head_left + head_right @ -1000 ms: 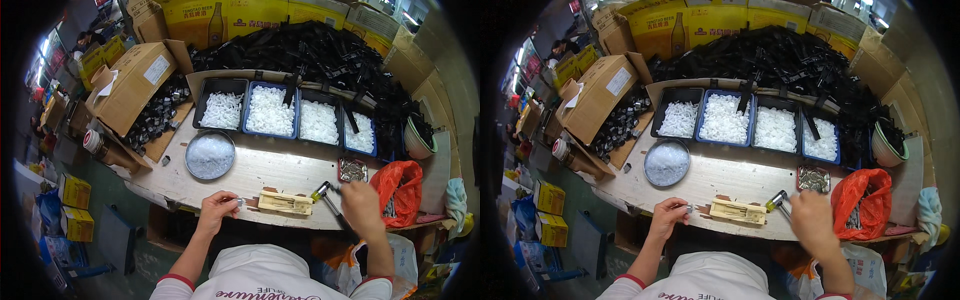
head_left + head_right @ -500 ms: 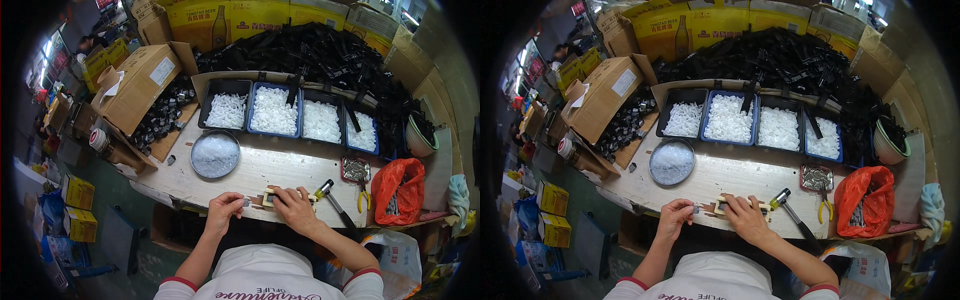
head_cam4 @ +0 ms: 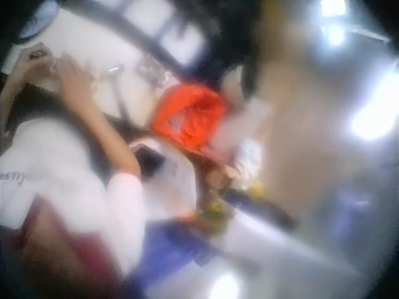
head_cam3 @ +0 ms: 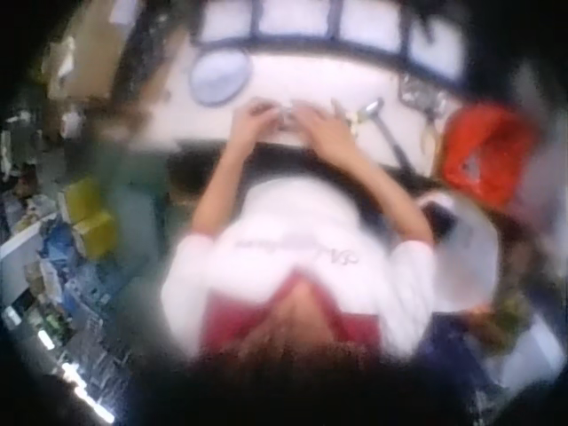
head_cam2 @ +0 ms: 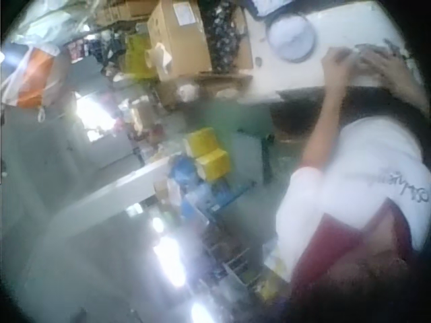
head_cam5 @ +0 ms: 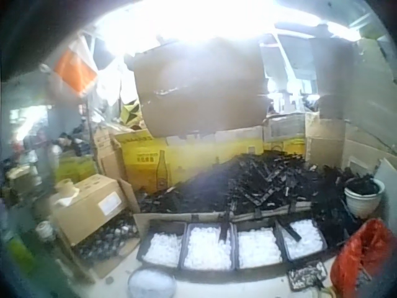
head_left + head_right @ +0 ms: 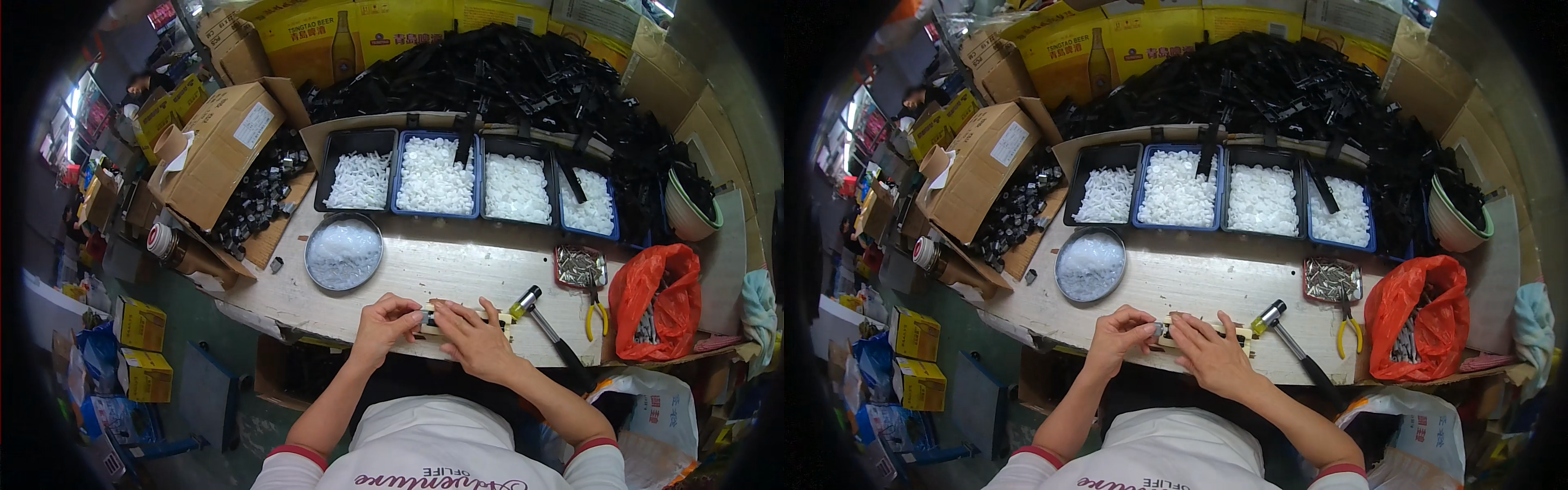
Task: The person assembles small black plastic components at a cluttered workbench. They repeatedly pick up parts, insert them into a wooden jig, and strike them with a small hammer. The person also uses pliers to adjust or remove pieces and places finished or excess parts into trays or a red bag.
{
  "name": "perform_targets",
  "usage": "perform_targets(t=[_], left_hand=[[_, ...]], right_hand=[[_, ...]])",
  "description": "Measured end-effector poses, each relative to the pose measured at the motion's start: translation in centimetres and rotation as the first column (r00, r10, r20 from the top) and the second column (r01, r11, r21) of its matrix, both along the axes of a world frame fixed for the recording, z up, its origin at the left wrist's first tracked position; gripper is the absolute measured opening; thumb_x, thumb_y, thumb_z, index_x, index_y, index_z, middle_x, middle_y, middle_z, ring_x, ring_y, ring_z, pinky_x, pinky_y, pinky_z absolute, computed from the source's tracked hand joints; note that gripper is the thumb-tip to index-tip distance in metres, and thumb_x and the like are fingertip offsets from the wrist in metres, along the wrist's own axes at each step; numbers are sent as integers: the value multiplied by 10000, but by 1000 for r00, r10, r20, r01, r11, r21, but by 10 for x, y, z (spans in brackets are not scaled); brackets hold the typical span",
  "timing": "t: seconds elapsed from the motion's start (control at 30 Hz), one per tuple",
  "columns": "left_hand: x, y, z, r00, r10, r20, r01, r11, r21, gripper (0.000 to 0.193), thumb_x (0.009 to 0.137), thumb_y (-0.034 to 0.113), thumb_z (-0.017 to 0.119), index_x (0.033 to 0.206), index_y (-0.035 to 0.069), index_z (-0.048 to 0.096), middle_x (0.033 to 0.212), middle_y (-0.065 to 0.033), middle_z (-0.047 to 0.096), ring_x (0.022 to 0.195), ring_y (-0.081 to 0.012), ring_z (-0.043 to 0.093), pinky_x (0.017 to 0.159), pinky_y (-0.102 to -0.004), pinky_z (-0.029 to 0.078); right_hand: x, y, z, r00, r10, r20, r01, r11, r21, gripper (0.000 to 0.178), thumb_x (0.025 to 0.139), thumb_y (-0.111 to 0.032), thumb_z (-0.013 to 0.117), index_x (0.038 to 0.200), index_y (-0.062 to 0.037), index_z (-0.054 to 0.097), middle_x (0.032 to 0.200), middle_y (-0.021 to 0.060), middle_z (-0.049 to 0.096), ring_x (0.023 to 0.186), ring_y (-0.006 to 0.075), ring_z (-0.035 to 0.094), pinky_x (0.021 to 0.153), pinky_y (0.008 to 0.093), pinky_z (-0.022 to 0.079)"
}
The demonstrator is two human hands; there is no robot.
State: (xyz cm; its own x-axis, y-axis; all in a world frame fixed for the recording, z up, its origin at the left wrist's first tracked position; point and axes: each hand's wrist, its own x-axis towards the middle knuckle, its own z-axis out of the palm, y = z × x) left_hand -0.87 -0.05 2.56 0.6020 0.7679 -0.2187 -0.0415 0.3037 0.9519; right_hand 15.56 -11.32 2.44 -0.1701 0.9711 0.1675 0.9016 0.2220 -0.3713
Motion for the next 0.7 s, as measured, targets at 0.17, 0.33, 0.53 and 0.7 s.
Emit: perform_targets(t=[0.17, 0.33, 0.53, 0.7], left_hand=[[23, -9, 2, 966, -49, -255, 137, 929, 343, 104, 747, 34, 667, 830, -17, 630, 742, -17, 501, 616, -91, 537, 498, -214, 455], [39, -14, 4, 883, 89, -460, 268, 710, 651, 122, 692, 11, 690, 803, -10, 642, 723, -19, 488, 595, -80, 488, 550, -236, 429], [28, 8, -14, 985, -108, -136, 65, 957, -284, 63, 712, -46, 667, 738, -18, 618, 735, -15, 504, 560, -67, 482, 432, -182, 374], [30, -3, -26, 985, -2, -175, 27, 989, 144, 79, 712, -63, 650, 750, -3, 616, 732, -17, 497, 595, -83, 478, 531, -197, 410]], right_hand=[[30, -16, -20, 880, -287, -378, 392, 889, 237, 296, 787, -94, 565, 1078, -39, 545, 1146, 122, 484, 1021, 245, 444, 837, 431, 315], [46, -40, -8, 756, -649, -88, 647, 718, 259, 313, 762, -67, 578, 1069, -21, 543, 983, 106, 520, 911, 283, 459, 770, 390, 330], [61, -63, -30, 729, -684, -11, 674, 715, 184, 321, 752, -48, 589, 1071, -44, 558, 878, 97, 509, 849, 266, 465, 725, 375, 353], [67, -56, -33, 684, -726, -76, 721, 657, 220, 304, 735, -38, 601, 1036, -78, 583, 832, 78, 508, 818, 254, 470, 679, 369, 361]])
